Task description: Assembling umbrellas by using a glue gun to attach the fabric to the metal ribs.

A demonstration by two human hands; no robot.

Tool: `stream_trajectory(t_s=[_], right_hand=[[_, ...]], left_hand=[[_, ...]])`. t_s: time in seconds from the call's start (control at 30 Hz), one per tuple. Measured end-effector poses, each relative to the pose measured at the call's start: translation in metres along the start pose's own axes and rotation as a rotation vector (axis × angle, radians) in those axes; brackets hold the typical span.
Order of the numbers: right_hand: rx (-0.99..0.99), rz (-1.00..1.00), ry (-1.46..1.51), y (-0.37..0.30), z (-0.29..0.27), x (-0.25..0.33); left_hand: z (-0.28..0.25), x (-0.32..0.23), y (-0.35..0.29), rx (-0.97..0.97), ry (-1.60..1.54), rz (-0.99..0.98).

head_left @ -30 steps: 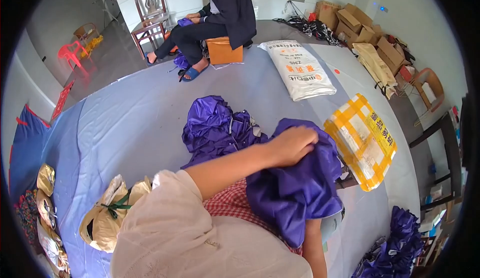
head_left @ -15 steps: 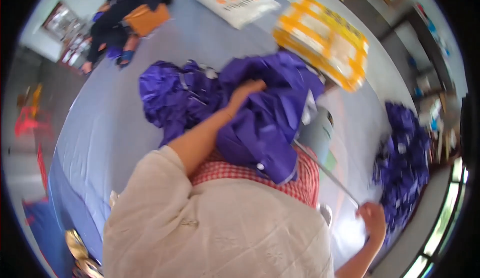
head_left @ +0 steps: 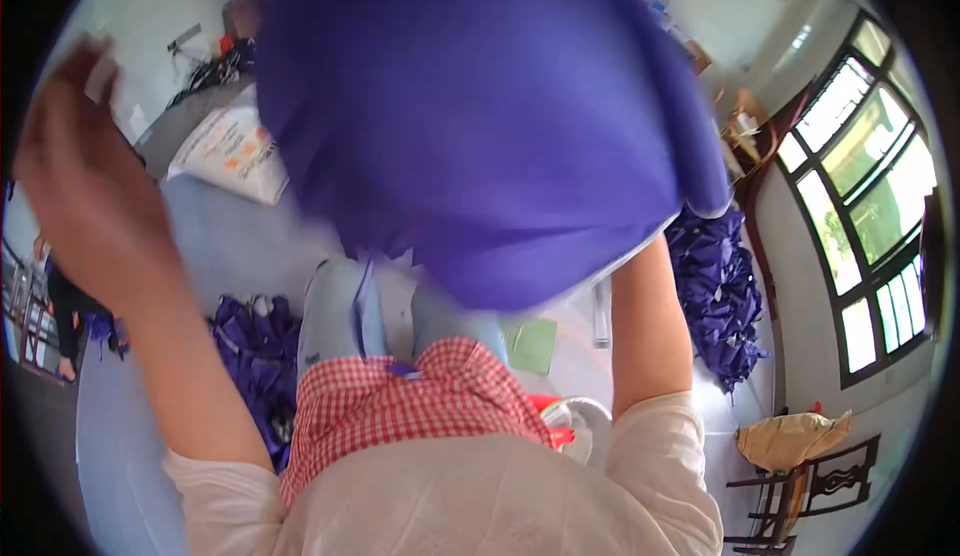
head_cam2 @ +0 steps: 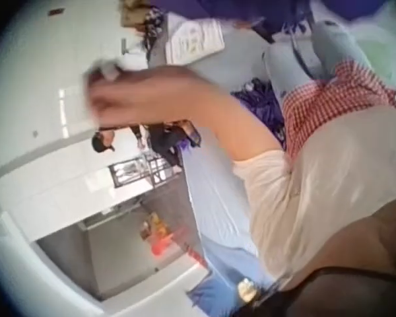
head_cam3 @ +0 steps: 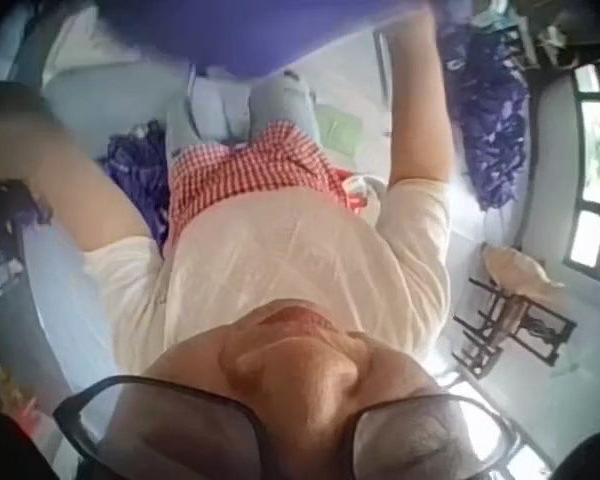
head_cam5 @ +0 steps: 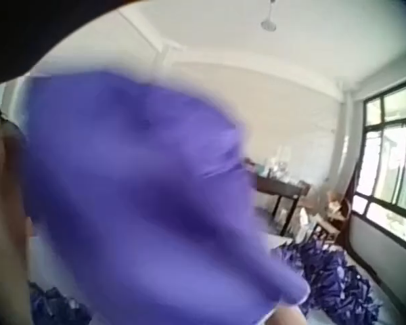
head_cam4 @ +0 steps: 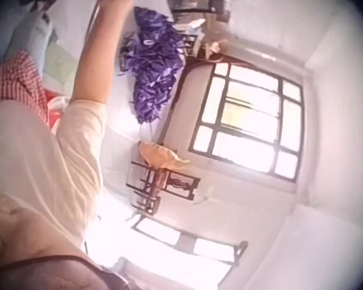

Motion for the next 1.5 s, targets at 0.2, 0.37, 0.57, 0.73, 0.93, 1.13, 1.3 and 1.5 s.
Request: stream_trajectory(t_s=[0.2, 0.37, 0.57, 0.73, 0.93, 1.13, 1.3, 1.5], right_hand=[[-0.208, 0.447, 0.272, 0.054, -0.036, -0.075], [-0.291, 0.555, 0.196, 0.015, -0.009, -0.052], [-0.025, -0.111, 0.162, -0.018, 0.117, 0.181], [-0.312, 0.031, -0.141, 0.061, 0.042, 0.184], [-0.511, 0.164, -0.161, 0.082, -0.046, 0.125], [-0.106, -0.366, 0.09, 0.0, 0.087, 0.237], [-0.366, -0.095, -0.107, 0.038, 0.005, 0.21], [-0.285, -0.11, -0.092, 0.0, 0.017, 0.223]], left_hand=[[0.187, -0.068, -0.29, 1.117, -0.598, -0.462], [0.176, -0.145, -0.337, 0.923, -1.472, -1.703], [0.168, -0.131, -0.214, 0.831, -1.744, -1.241], [0.164, -0.16, -0.21, 0.753, -1.553, -1.424], [0.128, -0.176, -0.273, 0.915, -1.491, -1.615], [0.127, -0.1, -0.237, 0.642, -0.948, -0.751], [0.155, -0.167, -0.261, 0.9, -1.32, -0.679], [0.116, -0.017, -0.203, 1.085, -0.722, -0.536]])
Point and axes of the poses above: each hand's wrist, its own y-axis towards the middle knuckle, its own z-axis out of the palm, x = y × z, the point moved 10 cm from there along y, towards the middle knuckle, and after that the axes turned 11 degrees about z, right-handed, at the moved point
